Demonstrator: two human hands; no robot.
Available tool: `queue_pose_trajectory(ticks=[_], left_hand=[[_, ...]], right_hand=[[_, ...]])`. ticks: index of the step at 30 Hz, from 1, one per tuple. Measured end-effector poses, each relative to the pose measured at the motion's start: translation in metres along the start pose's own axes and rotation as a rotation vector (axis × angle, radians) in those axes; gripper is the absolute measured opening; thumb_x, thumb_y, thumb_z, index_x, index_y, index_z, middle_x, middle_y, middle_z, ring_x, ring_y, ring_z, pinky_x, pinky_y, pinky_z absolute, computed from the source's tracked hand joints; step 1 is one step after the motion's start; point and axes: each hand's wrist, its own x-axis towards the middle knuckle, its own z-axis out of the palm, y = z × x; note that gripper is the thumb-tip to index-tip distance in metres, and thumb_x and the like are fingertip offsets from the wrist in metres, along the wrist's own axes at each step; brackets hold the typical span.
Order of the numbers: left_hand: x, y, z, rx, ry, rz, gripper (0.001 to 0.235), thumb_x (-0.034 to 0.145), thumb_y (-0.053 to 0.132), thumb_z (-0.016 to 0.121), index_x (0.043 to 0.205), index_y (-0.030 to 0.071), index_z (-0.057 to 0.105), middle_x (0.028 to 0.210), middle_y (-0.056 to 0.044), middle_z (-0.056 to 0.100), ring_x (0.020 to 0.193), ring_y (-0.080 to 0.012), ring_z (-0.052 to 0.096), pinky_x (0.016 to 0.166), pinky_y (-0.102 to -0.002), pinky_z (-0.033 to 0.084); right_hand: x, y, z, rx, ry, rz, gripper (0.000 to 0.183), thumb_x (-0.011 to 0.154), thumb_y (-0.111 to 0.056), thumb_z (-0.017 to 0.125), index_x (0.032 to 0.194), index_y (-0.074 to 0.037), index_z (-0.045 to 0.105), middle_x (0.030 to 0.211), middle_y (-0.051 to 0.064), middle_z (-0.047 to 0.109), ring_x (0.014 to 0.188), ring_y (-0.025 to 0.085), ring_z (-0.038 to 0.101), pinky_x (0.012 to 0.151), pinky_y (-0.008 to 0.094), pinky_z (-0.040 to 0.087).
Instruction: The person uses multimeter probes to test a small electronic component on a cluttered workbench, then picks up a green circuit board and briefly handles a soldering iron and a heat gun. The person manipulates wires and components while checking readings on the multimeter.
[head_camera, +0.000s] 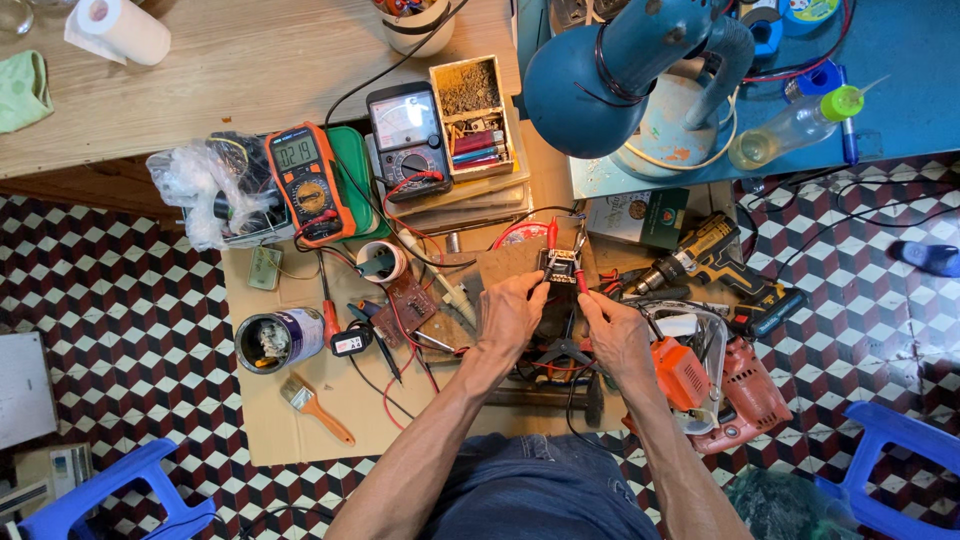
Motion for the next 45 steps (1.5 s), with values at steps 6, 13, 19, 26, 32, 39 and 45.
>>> queue_pose_trajectory(ticks=[6, 13, 19, 26, 32, 39, 45], left_hand=[[0.001, -0.006, 0.004, -0.003, 0.001, -0.002, 0.026, 0.089, 0.020, 0.073, 0.112, 0.007, 0.077, 0.102, -0.018, 0.076, 0.087, -0.0338, 0.076, 0.075, -0.040, 0.060], [0.000, -0.011, 0.005, 0.020, 0.010, 0.019, 0.026, 0.089, 0.020, 0.075, 0.111, 0.007, 0.078, 0.101, -0.019, 0.076, 0.088, -0.0346, 0.075, 0.075, -0.041, 0.060], [0.002, -0.016, 0.012, 0.002, 0.051, 0.093, 0.025, 0.090, 0.021, 0.074, 0.110, 0.007, 0.078, 0.098, -0.020, 0.075, 0.087, -0.0358, 0.075, 0.075, -0.041, 0.060], [-0.001, -0.015, 0.009, 0.016, 0.053, 0.089, 0.023, 0.090, 0.021, 0.075, 0.107, 0.007, 0.079, 0.092, -0.020, 0.075, 0.082, -0.0378, 0.073, 0.072, -0.043, 0.059], [-0.001, -0.015, 0.008, 0.022, 0.011, 0.093, 0.023, 0.091, 0.020, 0.074, 0.108, 0.005, 0.078, 0.089, -0.021, 0.074, 0.077, -0.0368, 0.073, 0.068, -0.043, 0.058], [0.002, -0.020, 0.012, 0.035, -0.019, 0.093, 0.024, 0.093, 0.019, 0.072, 0.112, 0.005, 0.078, 0.091, -0.020, 0.076, 0.075, -0.0322, 0.074, 0.067, -0.041, 0.059], [0.001, -0.018, 0.009, 0.037, -0.044, 0.083, 0.025, 0.094, 0.019, 0.071, 0.114, 0.005, 0.077, 0.092, -0.021, 0.075, 0.075, -0.0315, 0.074, 0.067, -0.040, 0.059]], right_hand=[[0.001, -0.001, 0.000, -0.032, -0.011, 0.019, 0.035, 0.102, -0.037, 0.056, 0.116, -0.013, 0.078, 0.063, 0.005, 0.060, 0.055, 0.012, 0.055, 0.051, 0.032, 0.045], [0.001, -0.002, -0.001, -0.044, -0.015, 0.024, 0.036, 0.101, -0.037, 0.056, 0.118, -0.014, 0.077, 0.063, 0.005, 0.062, 0.055, 0.012, 0.056, 0.052, 0.031, 0.046], [0.001, 0.001, 0.001, 0.000, 0.011, 0.039, 0.035, 0.100, -0.037, 0.059, 0.120, -0.014, 0.077, 0.062, 0.006, 0.062, 0.054, 0.012, 0.055, 0.051, 0.032, 0.045], [0.003, 0.007, 0.001, 0.010, 0.026, 0.007, 0.035, 0.098, -0.035, 0.063, 0.120, -0.012, 0.076, 0.062, 0.007, 0.063, 0.055, 0.012, 0.055, 0.051, 0.031, 0.046], [0.002, 0.007, 0.001, -0.037, 0.031, 0.016, 0.036, 0.099, -0.036, 0.062, 0.123, -0.012, 0.076, 0.064, 0.009, 0.064, 0.056, 0.014, 0.055, 0.053, 0.033, 0.047], [0.003, 0.004, 0.001, -0.094, 0.031, 0.061, 0.037, 0.100, -0.037, 0.061, 0.127, -0.015, 0.075, 0.066, 0.012, 0.066, 0.057, 0.016, 0.056, 0.054, 0.035, 0.047], [0.005, 0.007, 0.002, -0.050, 0.029, 0.022, 0.037, 0.099, -0.037, 0.061, 0.123, -0.013, 0.076, 0.067, 0.010, 0.067, 0.060, 0.015, 0.058, 0.056, 0.034, 0.049]])
